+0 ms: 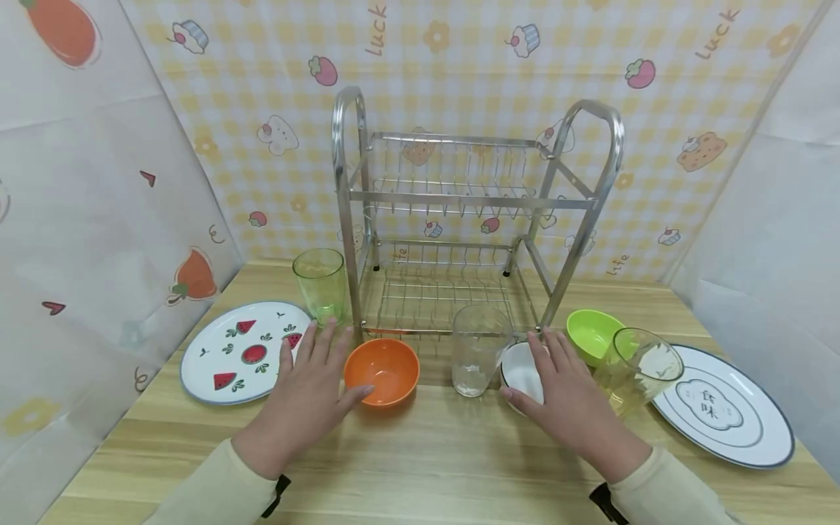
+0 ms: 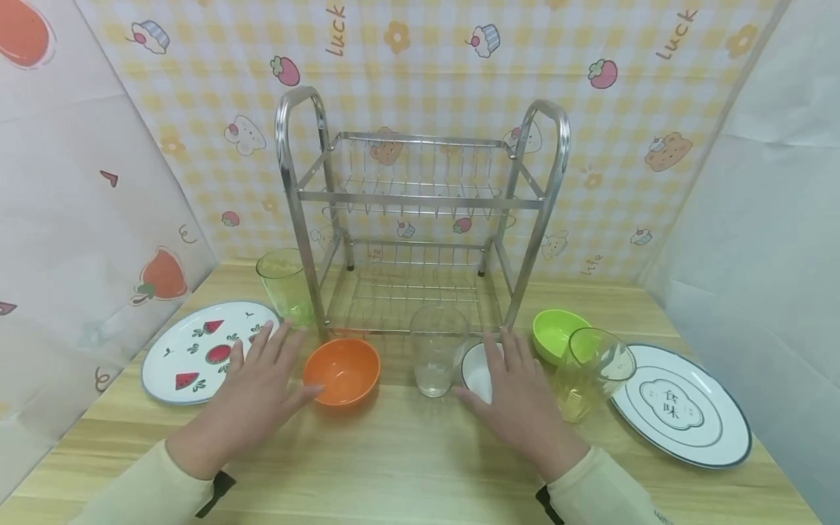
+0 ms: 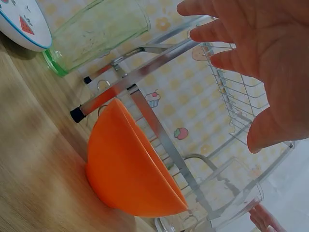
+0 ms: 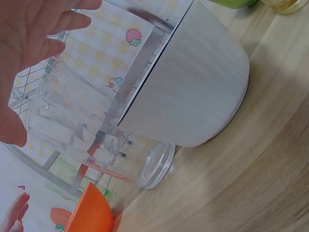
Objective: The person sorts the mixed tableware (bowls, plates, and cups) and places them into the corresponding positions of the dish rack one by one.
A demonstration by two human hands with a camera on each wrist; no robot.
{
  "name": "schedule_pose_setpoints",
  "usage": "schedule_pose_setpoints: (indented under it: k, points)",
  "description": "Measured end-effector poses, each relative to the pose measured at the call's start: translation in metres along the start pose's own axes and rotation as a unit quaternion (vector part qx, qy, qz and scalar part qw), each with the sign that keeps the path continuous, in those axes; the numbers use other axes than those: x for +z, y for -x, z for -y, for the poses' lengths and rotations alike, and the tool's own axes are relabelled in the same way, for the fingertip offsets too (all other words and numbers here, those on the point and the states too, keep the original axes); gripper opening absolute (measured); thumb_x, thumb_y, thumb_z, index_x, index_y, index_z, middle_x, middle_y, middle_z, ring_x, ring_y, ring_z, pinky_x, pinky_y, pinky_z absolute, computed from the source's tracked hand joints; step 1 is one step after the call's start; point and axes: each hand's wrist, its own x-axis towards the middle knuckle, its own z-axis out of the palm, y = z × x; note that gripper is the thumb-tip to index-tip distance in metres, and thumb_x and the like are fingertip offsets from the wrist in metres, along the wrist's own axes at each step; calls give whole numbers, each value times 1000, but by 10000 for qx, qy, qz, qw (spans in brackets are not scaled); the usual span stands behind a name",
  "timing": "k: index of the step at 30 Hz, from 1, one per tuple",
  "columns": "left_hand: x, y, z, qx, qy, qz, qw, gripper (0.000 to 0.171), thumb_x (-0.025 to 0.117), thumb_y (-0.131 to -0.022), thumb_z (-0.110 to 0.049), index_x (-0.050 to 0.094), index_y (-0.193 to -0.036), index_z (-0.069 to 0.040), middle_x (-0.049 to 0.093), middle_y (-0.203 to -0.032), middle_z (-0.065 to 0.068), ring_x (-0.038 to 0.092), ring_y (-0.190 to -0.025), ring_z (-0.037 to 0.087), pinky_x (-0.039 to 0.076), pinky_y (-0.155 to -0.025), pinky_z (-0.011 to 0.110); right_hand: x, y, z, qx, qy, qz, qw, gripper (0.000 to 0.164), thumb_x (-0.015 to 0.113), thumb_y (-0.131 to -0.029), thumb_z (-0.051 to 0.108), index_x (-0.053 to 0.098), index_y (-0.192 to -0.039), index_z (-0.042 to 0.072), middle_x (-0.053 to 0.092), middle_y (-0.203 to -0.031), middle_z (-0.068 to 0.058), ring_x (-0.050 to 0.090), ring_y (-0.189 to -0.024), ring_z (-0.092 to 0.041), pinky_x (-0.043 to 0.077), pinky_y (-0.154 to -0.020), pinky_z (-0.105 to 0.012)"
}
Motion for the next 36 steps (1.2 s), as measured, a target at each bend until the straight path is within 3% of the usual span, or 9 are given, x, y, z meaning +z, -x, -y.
schedule_pose_setpoints:
  k: [12, 21, 27, 36]
  points:
    - [-2, -12, -15, 247, 461, -270, 9983, 80, 66, -89, -45, 34, -148, -3, 30, -152, 22, 23, -141, 44, 20, -109, 65, 5, 3, 0, -211, -233, -514, 9982, 86, 69, -84, 50, 38, -143, -4, 37, -146, -26, 32, -135, -44, 34, -104, -59]
    - [-8, -27, -27, 514, 608, -247, 9965, 78, 64, -91, -46, 35, -146, 2, 33, -150, 24, 30, -138, 43, 25, -111, 59, 6, 4, 2, -174, -474, -871, 9949, 81, 77, -79, 42, 44, -139, -1, 43, -142, -24, 39, -131, -41, 40, -98, -59]
    - [-10, -39, -37, 661, 640, -98, 9957, 76, 59, -94, -47, 35, -146, 2, 35, -150, 23, 33, -138, 40, 29, -111, 54, 8, 5, 2, -217, -452, -1047, 9932, 82, 80, -76, 42, 46, -138, 0, 45, -141, -22, 42, -129, -40, 43, -96, -58]
    - [-18, -61, -53, 484, 1456, 427, 9872, 68, 57, -97, -41, 35, -146, 1, 39, -148, 20, 39, -135, 36, 36, -108, 49, 8, 5, 5, -309, -522, -1307, 9896, 79, 82, -74, 37, 49, -137, 2, 49, -138, -21, 45, -127, -38, 45, -94, -57]
